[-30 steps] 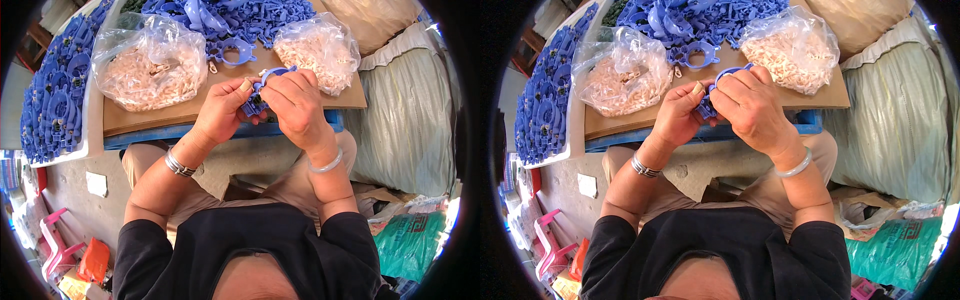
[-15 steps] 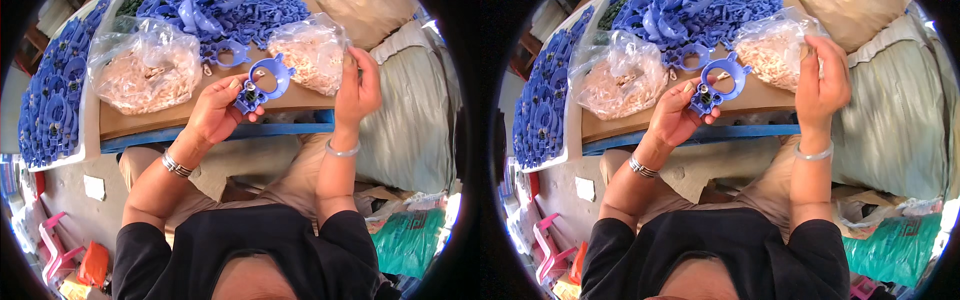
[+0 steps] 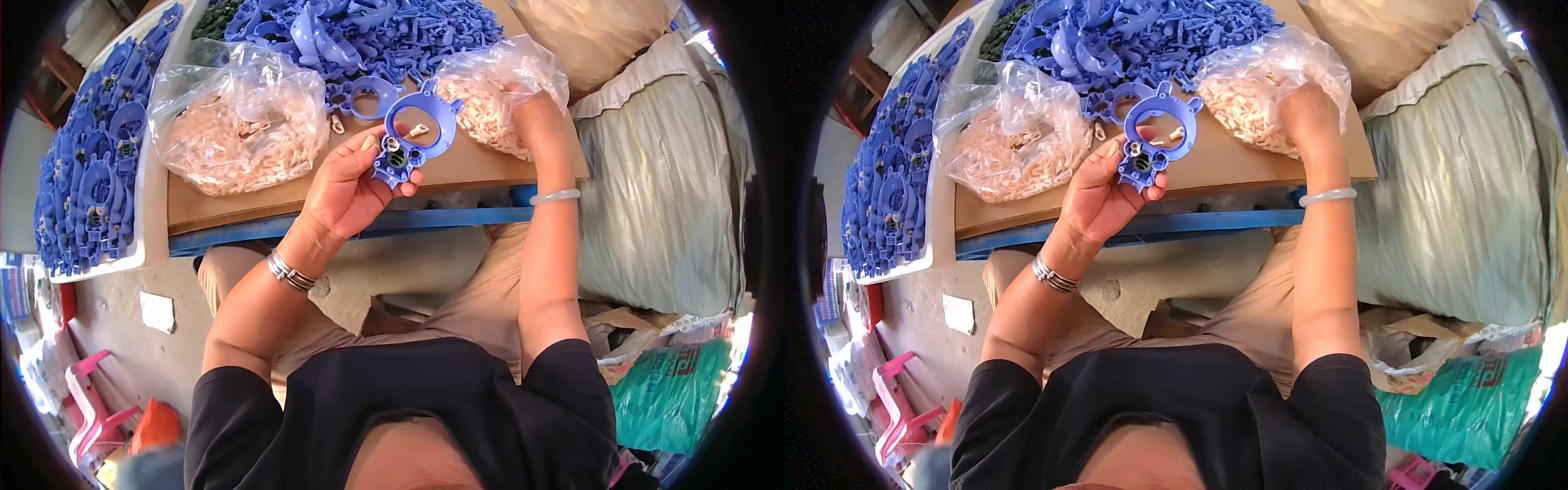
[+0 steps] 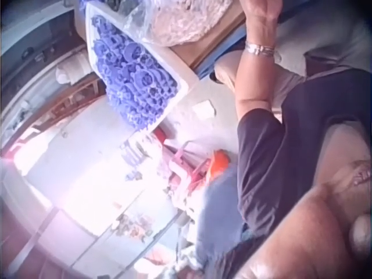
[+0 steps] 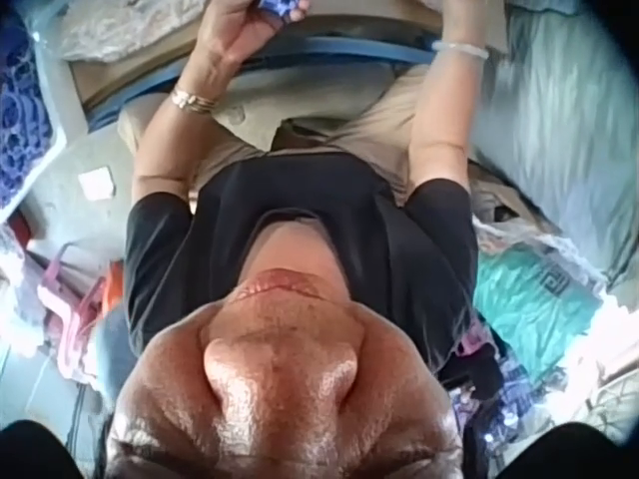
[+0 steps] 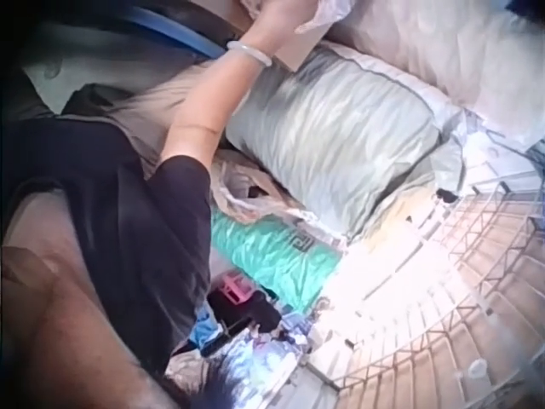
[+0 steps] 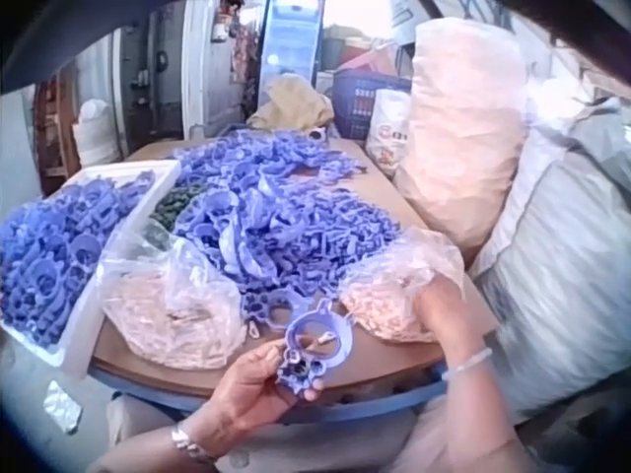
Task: Manually assembling small plastic components into a larger blue plastic base unit.
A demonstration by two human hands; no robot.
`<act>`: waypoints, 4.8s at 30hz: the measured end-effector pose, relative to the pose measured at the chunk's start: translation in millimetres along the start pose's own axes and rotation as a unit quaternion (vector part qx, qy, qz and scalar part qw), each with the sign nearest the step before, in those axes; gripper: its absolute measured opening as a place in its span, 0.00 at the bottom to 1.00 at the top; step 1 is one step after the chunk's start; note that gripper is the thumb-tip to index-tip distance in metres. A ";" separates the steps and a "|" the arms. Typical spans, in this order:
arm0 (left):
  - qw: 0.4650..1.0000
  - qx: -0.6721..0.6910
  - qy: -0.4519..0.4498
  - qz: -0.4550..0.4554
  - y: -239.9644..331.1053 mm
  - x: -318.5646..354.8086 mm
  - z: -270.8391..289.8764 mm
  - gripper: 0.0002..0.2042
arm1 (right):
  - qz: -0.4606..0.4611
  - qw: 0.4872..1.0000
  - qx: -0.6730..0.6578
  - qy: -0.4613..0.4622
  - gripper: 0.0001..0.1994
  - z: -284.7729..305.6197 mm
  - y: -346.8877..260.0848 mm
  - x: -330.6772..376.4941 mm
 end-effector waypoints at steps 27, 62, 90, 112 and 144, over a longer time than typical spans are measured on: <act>0.999 0.015 0.034 -0.016 6.9 1.5 4.2 0.15 | -0.014 0.666 -0.726 0.171 0.09 59.7 -30.6 23.9; 0.996 -0.030 0.059 -0.064 5.6 2.6 3.2 0.14 | 0.328 0.886 -0.291 0.153 0.12 55.3 -166.1 80.6; 0.988 -0.076 0.081 -0.104 9.8 6.0 0.3 0.14 | 0.195 0.913 -0.320 0.160 0.06 54.5 -154.4 75.3; 0.994 -0.063 0.048 -0.078 11.1 4.5 0.0 0.14 | 0.376 0.885 -0.224 0.160 0.10 64.0 -173.0 82.0; 0.989 -0.108 -0.015 -0.097 12.1 4.7 -10.0 0.16 | 0.165 0.896 -0.374 0.173 0.02 55.3 -154.2 82.4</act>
Point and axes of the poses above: each hand's wrist, its own x-axis away from the middle knuckle, its own z-axis out of the back of the hand, y = z × x, the point moved 8 cm from there along -x, towards the middle knuckle, and after that the axes turned 9 degrees about z, right-handed, at the moved point
